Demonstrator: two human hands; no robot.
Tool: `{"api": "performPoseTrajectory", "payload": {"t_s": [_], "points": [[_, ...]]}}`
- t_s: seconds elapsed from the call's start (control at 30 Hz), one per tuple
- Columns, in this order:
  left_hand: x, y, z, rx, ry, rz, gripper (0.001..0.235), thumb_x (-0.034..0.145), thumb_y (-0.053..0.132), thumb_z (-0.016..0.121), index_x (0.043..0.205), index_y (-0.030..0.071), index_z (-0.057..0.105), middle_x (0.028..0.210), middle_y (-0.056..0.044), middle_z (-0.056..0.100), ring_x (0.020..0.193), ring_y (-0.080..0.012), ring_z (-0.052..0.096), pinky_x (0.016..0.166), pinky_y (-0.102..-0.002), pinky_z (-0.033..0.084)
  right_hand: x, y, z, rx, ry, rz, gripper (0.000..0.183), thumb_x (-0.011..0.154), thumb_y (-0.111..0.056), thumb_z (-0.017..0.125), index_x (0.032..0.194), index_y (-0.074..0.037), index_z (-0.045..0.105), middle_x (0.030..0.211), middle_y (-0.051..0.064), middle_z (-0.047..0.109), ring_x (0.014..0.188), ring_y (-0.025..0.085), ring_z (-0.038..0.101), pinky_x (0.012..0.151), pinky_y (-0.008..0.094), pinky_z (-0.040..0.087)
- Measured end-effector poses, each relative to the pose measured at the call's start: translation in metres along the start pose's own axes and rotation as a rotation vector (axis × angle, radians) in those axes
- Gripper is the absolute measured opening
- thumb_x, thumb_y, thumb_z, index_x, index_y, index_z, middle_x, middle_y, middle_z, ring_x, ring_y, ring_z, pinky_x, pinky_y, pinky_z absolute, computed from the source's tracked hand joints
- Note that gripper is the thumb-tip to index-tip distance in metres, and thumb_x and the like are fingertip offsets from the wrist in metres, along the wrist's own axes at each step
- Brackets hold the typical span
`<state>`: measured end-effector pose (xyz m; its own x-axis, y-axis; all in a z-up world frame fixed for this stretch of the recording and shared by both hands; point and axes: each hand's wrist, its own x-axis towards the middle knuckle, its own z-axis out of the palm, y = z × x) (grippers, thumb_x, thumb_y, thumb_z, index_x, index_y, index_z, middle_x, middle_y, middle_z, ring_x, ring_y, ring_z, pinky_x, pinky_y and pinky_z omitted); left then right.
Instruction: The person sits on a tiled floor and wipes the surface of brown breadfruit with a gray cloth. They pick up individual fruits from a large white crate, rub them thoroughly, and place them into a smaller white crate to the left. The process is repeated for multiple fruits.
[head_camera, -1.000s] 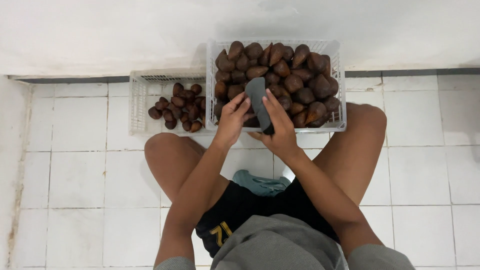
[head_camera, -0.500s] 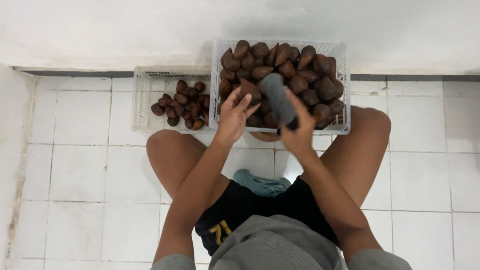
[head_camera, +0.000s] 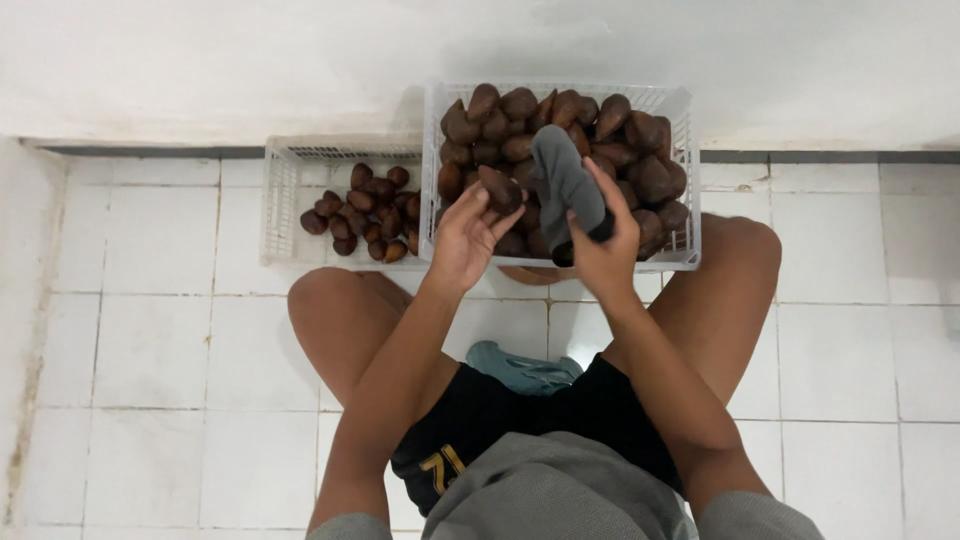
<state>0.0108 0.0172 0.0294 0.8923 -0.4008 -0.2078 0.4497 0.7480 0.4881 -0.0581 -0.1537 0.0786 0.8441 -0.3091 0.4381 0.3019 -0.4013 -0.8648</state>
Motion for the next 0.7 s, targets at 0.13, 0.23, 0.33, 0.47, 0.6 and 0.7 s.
{"api": "performPoseTrajectory", "payload": {"t_s": [0.13, 0.23, 0.33, 0.47, 0.6, 0.7], "points": [[0.017, -0.016, -0.04, 0.065, 0.007, 0.024, 0.049, 0.105, 0.022, 0.067, 0.143, -0.004, 0.051, 0.137, -0.022, 0.061, 0.123, -0.0331, 0.062, 0.108, -0.053, 0.051, -0.017, -0.025, 0.031, -0.035, -0.038, -0.26, 0.057, 0.095, 0.013, 0.052, 0.15, 0.001, 0.05, 0.152, 0.026, 0.05, 0.141, 0.04, 0.049, 0.117, 0.053, 0.041], [0.032, -0.035, -0.072, 0.083, 0.05, 0.054, 0.046, 0.106, 0.014, 0.063, 0.146, -0.003, 0.046, 0.14, -0.02, 0.057, 0.127, -0.0324, 0.058, 0.113, -0.053, 0.047, -0.024, -0.026, 0.052, -0.265, -0.111, -0.434, 0.046, 0.097, 0.008, 0.054, 0.143, 0.006, 0.057, 0.151, 0.027, 0.051, 0.138, 0.043, 0.053, 0.114, 0.051, 0.045], [0.028, -0.038, -0.081, 0.065, 0.051, 0.017, 0.044, 0.107, 0.014, 0.062, 0.145, -0.003, 0.048, 0.141, -0.021, 0.058, 0.126, -0.0329, 0.059, 0.112, -0.052, 0.048, -0.021, -0.024, 0.063, -0.261, -0.095, -0.422, 0.046, 0.102, 0.003, 0.05, 0.147, 0.004, 0.053, 0.153, 0.028, 0.048, 0.139, 0.044, 0.051, 0.113, 0.052, 0.047], [0.008, -0.002, -0.046, 0.062, 0.04, 0.044, 0.053, 0.104, 0.013, 0.067, 0.149, -0.002, 0.044, 0.144, -0.02, 0.055, 0.131, -0.0334, 0.055, 0.113, -0.053, 0.046, 0.008, -0.025, 0.059, 0.016, -0.121, 0.02, 0.071, 0.082, 0.02, 0.058, 0.147, -0.007, 0.057, 0.145, 0.021, 0.057, 0.136, 0.035, 0.052, 0.115, 0.05, 0.043], [-0.008, 0.032, -0.038, -0.04, -0.079, 0.084, 0.04, 0.105, 0.007, 0.058, 0.143, -0.002, 0.052, 0.142, -0.026, 0.057, 0.133, -0.0403, 0.055, 0.111, -0.055, 0.048, 0.032, -0.021, 0.061, 0.366, 0.032, 0.34, 0.063, 0.081, 0.015, 0.064, 0.136, -0.016, 0.068, 0.125, 0.011, 0.07, 0.114, 0.019, 0.064, 0.101, 0.039, 0.054], [-0.016, 0.053, -0.041, -0.149, -0.133, 0.119, 0.04, 0.103, 0.001, 0.051, 0.142, -0.004, 0.051, 0.144, -0.031, 0.054, 0.134, -0.0478, 0.051, 0.111, -0.062, 0.046, 0.039, -0.026, 0.06, 0.497, 0.072, 0.313, 0.07, 0.083, 0.019, 0.061, 0.142, -0.018, 0.064, 0.122, 0.008, 0.072, 0.107, 0.017, 0.069, 0.099, 0.036, 0.058]]}}
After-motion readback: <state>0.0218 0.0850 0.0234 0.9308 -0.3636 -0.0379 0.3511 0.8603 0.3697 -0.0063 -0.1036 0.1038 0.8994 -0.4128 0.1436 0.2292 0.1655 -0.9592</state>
